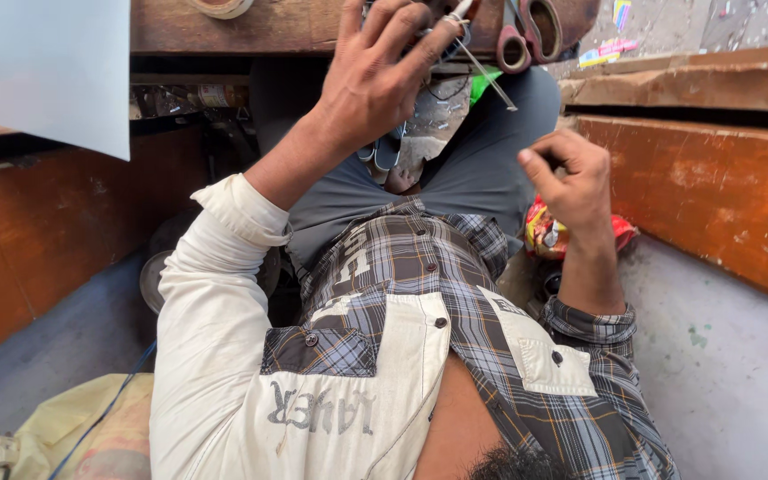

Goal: The person sits on the floor and uses a thin wire to thread and secure copper windings inside a motor stator. They repeatedly pull the wire through slots, adjust the copper coils, and tighten the windings by hand.

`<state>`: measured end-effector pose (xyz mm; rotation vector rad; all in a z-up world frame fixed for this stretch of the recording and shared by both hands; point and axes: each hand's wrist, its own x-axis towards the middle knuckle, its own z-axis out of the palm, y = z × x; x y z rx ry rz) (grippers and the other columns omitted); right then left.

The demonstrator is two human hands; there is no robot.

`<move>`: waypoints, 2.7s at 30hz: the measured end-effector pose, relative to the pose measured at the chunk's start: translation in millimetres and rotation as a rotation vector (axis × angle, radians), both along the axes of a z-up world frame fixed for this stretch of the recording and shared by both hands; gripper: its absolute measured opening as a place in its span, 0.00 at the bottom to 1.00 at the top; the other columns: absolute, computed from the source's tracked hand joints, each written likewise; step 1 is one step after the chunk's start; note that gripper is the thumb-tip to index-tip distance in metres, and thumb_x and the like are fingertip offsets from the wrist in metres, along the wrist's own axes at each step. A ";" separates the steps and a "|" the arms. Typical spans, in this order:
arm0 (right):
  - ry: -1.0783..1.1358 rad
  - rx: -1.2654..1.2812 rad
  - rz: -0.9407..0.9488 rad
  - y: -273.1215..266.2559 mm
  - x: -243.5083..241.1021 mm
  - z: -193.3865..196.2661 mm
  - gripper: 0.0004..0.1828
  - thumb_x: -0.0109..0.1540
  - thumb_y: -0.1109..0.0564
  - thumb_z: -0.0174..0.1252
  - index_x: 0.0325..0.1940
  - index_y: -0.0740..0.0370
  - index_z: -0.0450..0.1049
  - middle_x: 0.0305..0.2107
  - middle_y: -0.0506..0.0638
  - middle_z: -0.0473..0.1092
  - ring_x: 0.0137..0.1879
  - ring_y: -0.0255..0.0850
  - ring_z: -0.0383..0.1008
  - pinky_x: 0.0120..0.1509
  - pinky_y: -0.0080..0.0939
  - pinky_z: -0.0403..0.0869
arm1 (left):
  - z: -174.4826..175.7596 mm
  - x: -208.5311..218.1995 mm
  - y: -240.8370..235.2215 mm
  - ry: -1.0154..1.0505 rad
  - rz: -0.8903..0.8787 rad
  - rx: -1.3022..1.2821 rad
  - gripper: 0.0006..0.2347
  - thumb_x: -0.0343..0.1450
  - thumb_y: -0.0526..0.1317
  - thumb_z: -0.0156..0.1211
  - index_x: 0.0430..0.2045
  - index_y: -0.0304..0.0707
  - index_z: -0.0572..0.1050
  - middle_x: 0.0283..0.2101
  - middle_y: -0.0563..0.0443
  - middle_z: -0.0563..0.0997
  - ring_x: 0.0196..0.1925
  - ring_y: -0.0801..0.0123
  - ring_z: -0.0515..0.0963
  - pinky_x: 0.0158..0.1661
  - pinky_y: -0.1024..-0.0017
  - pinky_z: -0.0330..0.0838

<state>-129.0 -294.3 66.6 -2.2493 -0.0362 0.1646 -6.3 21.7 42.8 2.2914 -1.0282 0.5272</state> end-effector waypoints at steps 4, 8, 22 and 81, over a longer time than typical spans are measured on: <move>0.088 -0.405 -0.017 -61.5 -12.1 -81.4 0.13 0.63 0.54 0.66 0.39 0.69 0.82 0.33 0.62 0.77 0.39 0.55 0.79 0.46 0.51 0.75 | 2.1 0.3 1.0 -0.032 0.012 0.009 0.19 0.74 0.28 0.64 0.61 0.42 0.72 0.56 0.48 0.71 0.62 0.57 0.70 0.70 0.44 0.56; 0.604 -0.802 -0.108 -77.7 -11.6 -146.0 0.16 0.58 0.51 0.65 0.42 0.66 0.82 0.40 0.67 0.76 0.46 0.62 0.76 0.53 0.57 0.75 | 6.1 2.2 -1.6 -0.033 0.029 0.022 0.22 0.73 0.27 0.63 0.63 0.43 0.72 0.54 0.48 0.72 0.61 0.57 0.71 0.72 0.41 0.53; 0.119 0.435 0.027 97.4 99.9 -36.7 0.11 0.71 0.55 0.59 0.48 0.68 0.77 0.30 0.50 0.76 0.36 0.35 0.76 0.40 0.34 0.72 | 12.0 4.2 0.7 -0.006 0.036 0.046 0.20 0.72 0.33 0.63 0.61 0.40 0.72 0.52 0.47 0.72 0.58 0.54 0.71 0.68 0.42 0.59; 0.060 0.285 0.033 89.5 110.8 9.7 0.11 0.70 0.57 0.61 0.40 0.71 0.80 0.25 0.47 0.71 0.30 0.28 0.67 0.33 0.34 0.63 | -3.8 10.2 4.0 -0.015 -0.019 -0.139 0.15 0.74 0.32 0.63 0.56 0.42 0.79 0.51 0.52 0.78 0.59 0.62 0.76 0.71 0.47 0.55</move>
